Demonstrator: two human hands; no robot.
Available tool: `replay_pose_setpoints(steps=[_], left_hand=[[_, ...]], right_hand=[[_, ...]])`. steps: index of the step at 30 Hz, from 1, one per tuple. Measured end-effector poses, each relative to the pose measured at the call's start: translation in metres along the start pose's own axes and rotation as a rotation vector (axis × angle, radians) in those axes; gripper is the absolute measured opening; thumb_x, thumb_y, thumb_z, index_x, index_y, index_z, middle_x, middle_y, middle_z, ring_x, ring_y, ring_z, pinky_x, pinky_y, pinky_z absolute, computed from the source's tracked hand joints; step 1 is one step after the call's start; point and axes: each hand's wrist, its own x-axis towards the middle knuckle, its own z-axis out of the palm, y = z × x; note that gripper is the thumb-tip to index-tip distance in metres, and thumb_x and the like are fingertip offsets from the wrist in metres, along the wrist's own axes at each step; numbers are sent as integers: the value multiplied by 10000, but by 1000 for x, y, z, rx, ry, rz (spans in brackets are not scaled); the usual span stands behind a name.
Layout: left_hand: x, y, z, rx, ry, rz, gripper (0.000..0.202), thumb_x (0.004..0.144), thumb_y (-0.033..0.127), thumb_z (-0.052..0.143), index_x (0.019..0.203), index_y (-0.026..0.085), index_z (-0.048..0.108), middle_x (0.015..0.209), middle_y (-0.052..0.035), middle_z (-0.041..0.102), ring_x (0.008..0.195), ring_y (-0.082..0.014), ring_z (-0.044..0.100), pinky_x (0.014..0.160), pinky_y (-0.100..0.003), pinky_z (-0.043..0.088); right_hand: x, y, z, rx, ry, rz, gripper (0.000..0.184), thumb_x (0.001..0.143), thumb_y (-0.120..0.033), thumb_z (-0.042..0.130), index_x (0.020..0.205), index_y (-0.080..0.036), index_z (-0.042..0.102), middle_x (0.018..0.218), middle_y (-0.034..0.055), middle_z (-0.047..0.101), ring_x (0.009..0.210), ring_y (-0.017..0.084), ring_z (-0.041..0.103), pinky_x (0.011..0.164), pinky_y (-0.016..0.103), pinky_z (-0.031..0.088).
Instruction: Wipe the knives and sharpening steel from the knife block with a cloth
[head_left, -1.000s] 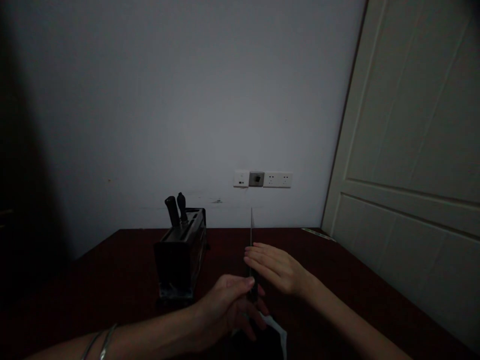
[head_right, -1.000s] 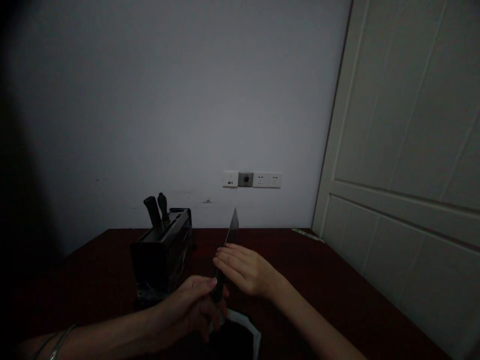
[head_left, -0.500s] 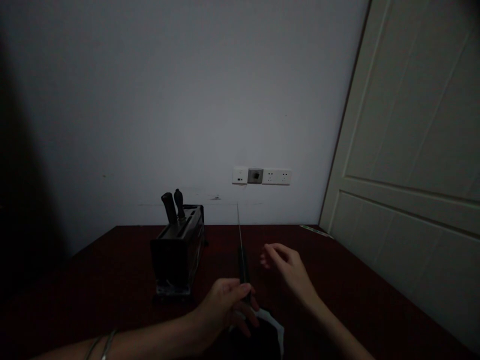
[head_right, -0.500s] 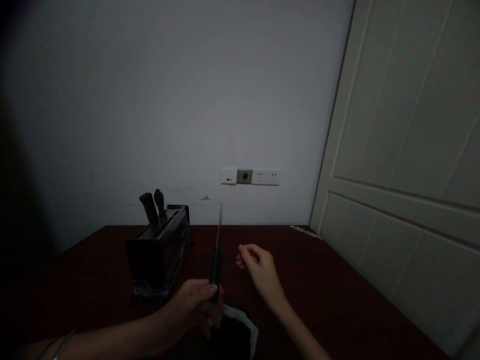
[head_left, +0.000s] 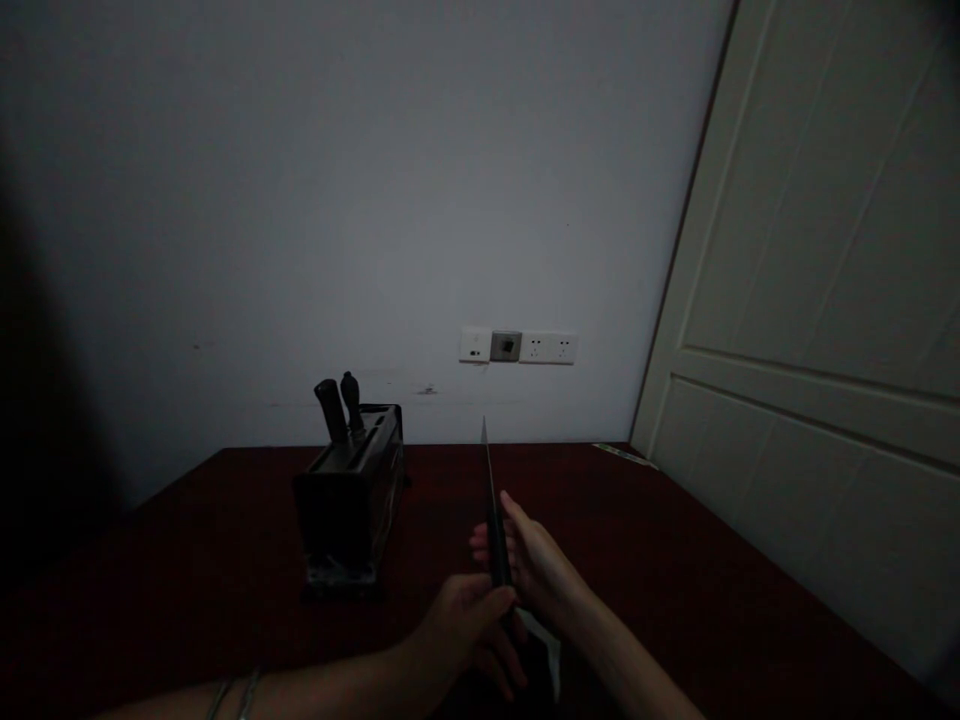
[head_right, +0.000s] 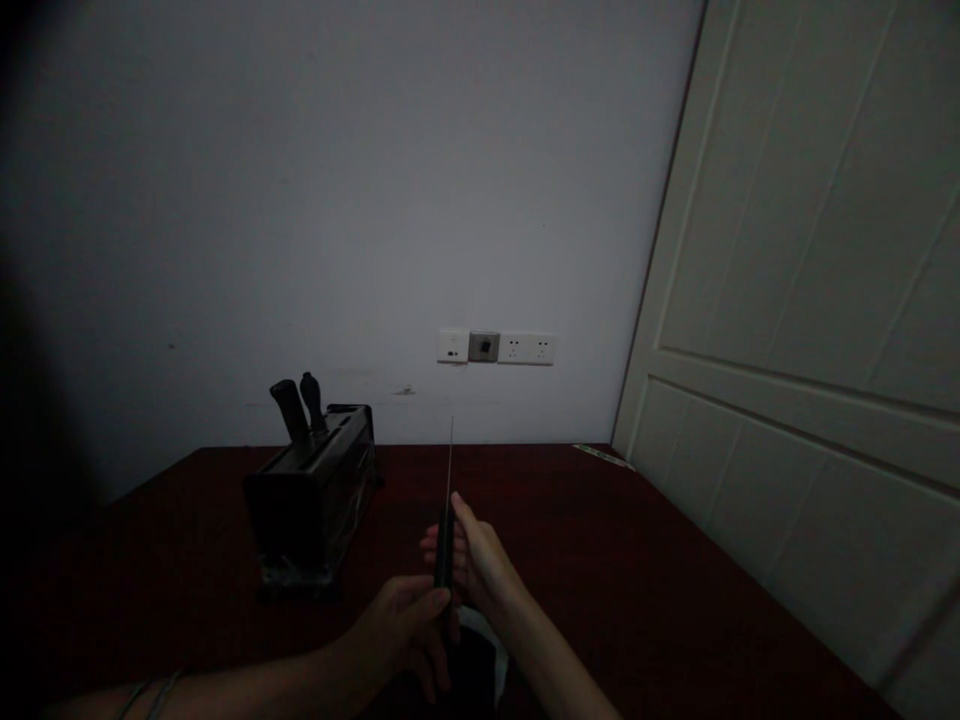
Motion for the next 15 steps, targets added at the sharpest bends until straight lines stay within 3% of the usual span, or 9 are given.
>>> replay_pose_setpoints(steps=[7,11,15], left_hand=[[6,-15,-1,42,-24,-11,488,709,554,581,891,106,510,764,-59,591,448,-142,598,386,-243,457],[7,-17,-1,49,-75,-16,461,740,541,550,921,119,509,820,-78,604,484,-149,615,406,-247,463],[9,-18,1,60,-52,-45,501,688,566,582,898,117,508,803,-79,603,463,-147,606,394,-242,446]], right_hand=[[-2,3,9,42,76,24,493,815,-531,477,678,-78,616,557,49,606,514,129,609,494,218,450],[1,6,9,3,90,-19,482,742,-570,549,639,-101,590,459,-14,515,442,107,547,449,209,408],[4,9,4,-47,113,-44,488,691,-600,577,614,-119,568,433,-36,487,393,77,479,413,194,355]])
